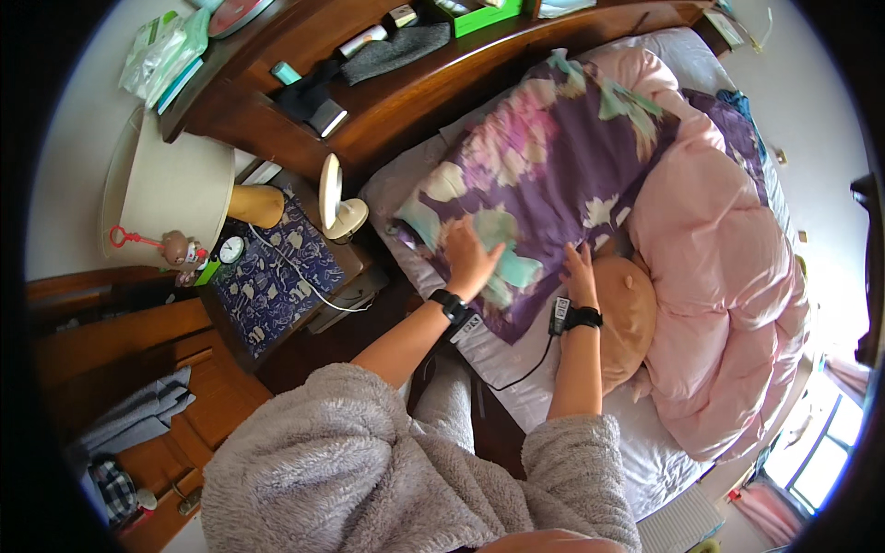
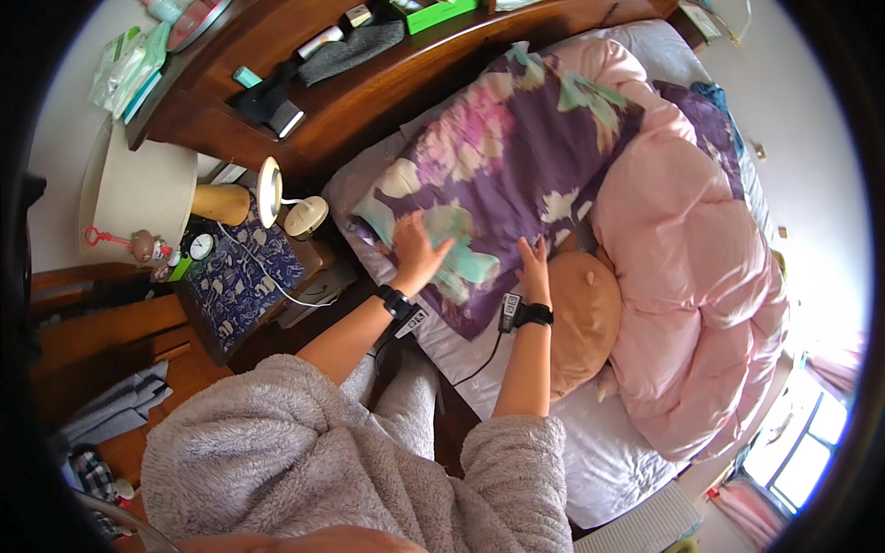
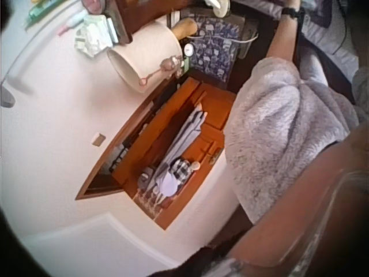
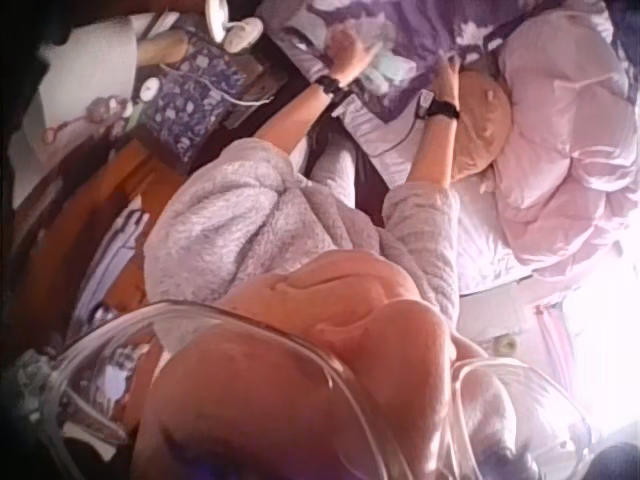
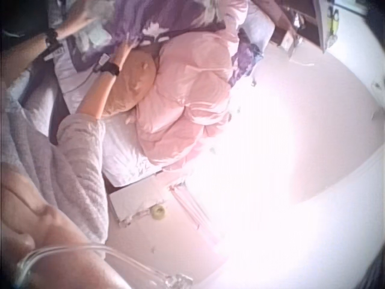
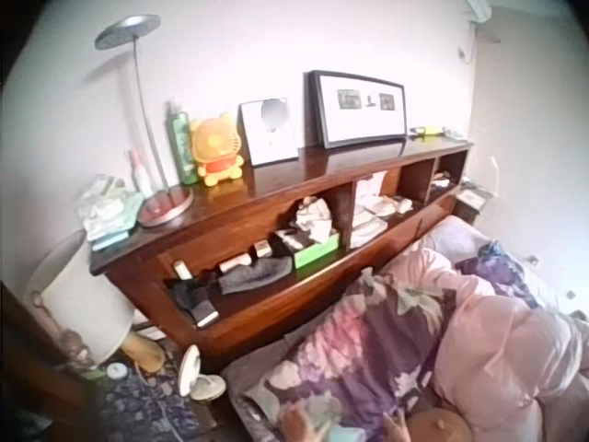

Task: The person tidies a bedroom by moving items, wiping surfaces, and relocating objects. They open a wardrobe, place a black item inside, wipe a bedside table with a cloth, move a book to a shelf, pick up clothes and place them in a laundry basket, and carry two packages of wipes to the bathroom.

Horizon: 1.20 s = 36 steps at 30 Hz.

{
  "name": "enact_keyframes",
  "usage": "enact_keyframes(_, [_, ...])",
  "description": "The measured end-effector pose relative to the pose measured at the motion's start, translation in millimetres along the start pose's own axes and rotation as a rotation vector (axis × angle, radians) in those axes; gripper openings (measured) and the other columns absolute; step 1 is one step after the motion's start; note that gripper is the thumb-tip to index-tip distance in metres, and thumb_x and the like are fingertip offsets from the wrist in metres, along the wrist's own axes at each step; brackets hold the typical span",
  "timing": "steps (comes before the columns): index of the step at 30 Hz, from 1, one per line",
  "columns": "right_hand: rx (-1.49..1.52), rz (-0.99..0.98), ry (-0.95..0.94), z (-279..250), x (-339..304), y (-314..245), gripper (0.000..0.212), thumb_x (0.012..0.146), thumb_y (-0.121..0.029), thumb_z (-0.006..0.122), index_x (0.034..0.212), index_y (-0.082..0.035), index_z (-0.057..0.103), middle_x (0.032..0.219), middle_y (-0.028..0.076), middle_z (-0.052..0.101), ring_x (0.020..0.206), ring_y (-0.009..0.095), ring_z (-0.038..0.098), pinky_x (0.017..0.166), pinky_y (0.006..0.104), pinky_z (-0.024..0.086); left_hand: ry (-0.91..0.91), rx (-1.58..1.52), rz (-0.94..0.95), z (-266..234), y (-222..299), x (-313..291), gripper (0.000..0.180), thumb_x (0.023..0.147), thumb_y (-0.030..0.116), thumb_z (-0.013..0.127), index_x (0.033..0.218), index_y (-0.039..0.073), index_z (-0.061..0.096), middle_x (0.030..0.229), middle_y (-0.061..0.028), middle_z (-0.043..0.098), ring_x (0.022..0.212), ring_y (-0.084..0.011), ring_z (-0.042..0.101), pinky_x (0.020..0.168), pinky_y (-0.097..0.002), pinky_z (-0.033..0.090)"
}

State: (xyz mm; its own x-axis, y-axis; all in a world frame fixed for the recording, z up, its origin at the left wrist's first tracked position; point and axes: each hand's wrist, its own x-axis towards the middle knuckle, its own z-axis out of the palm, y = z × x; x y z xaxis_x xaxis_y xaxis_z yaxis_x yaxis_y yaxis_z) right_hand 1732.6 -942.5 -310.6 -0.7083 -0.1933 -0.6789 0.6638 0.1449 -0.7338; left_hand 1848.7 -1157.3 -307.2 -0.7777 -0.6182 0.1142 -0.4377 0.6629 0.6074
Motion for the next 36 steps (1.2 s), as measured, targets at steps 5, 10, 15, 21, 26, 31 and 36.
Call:
enact_keyframes(5, [-0.049,0.166,0.024,37,33,50,0.096,0.082,-0.022,0.072,0.153,-0.024,0.007,0.146,0.015,0.033,0.127,0.032,0.041,0.086,0.0484,0.049,-0.456,-0.913,-0.800,19,-101,-15,0.070,0.080,0.034,0.077,0.135,0.006,0.044,0.134,-0.0064,0.050,0.122,-0.0225,0.046,0.098,-0.0345,0.039])
enact_keyframes(10, [-0.049,-0.093,-0.034,79,56,54,0.103,0.077,-0.015,0.075,0.153,-0.016,0.005,0.118,0.012,0.052,0.078,0.019,0.054,0.060,0.0315,0.044,-0.239,-1.044,-0.734,34,-115,20,0.057,0.084,0.026,0.072,0.132,0.005,0.049,0.127,-0.0060,0.055,0.110,-0.0202,0.054,0.094,-0.0379,0.042])
enact_keyframes(15, [0.083,0.047,-0.142,97,71,32,0.091,0.078,-0.016,0.074,0.150,-0.014,0.017,0.103,0.008,0.058,0.079,0.019,0.056,0.063,0.0302,0.048,-0.183,-0.594,-0.868,18,-130,55,0.043,0.083,0.021,0.071,0.115,-0.003,0.055,0.111,-0.0128,0.062,0.100,-0.0222,0.059,0.087,-0.0384,0.046])
enact_keyframes(21, [-0.888,-0.426,-0.151,23,-10,53,0.073,0.080,-0.027,0.073,0.139,0.002,0.039,0.090,0.014,0.069,0.078,0.024,0.067,0.069,0.0328,0.052,-0.278,-0.795,-0.349,-44,-74,-33,0.050,0.079,0.009,0.070,0.121,-0.001,0.046,0.115,-0.0156,0.059,0.108,-0.0248,0.057,0.094,-0.0344,0.045])
enact_keyframes(26, [-0.542,-0.274,-0.305,-36,-180,95,0.039,0.088,-0.010,0.060,0.125,0.000,0.055,0.073,0.009,0.068,0.061,0.014,0.063,0.059,0.0288,0.051,-1.098,-0.508,-0.286,-158,-19,-115,0.037,0.092,0.025,0.060,0.120,0.002,0.053,0.098,-0.0031,0.063,0.080,-0.0095,0.058,0.070,-0.0252,0.049])
enact_keyframes(31, [-0.273,-0.269,-0.197,-75,-375,167,0.042,0.083,0.008,0.045,0.123,-0.001,0.055,0.096,0.010,0.068,0.069,0.013,0.063,0.061,0.0268,0.052,-1.327,-0.340,-0.282,-243,-4,-188,0.035,0.092,0.014,0.059,0.122,-0.003,0.051,0.101,-0.0131,0.067,0.084,-0.0158,0.065,0.072,-0.0273,0.053])
enact_keyframes(36, [-0.177,-0.194,0.094,-70,-553,269,0.048,0.080,0.013,0.043,0.122,-0.003,0.058,0.106,0.010,0.064,0.076,0.014,0.062,0.070,0.0276,0.055,-1.312,-0.454,-0.074,-266,-32,-248,0.040,0.078,-0.008,0.044,0.115,-0.002,0.058,0.111,-0.0147,0.065,0.101,-0.0203,0.062,0.078,-0.0309,0.053])
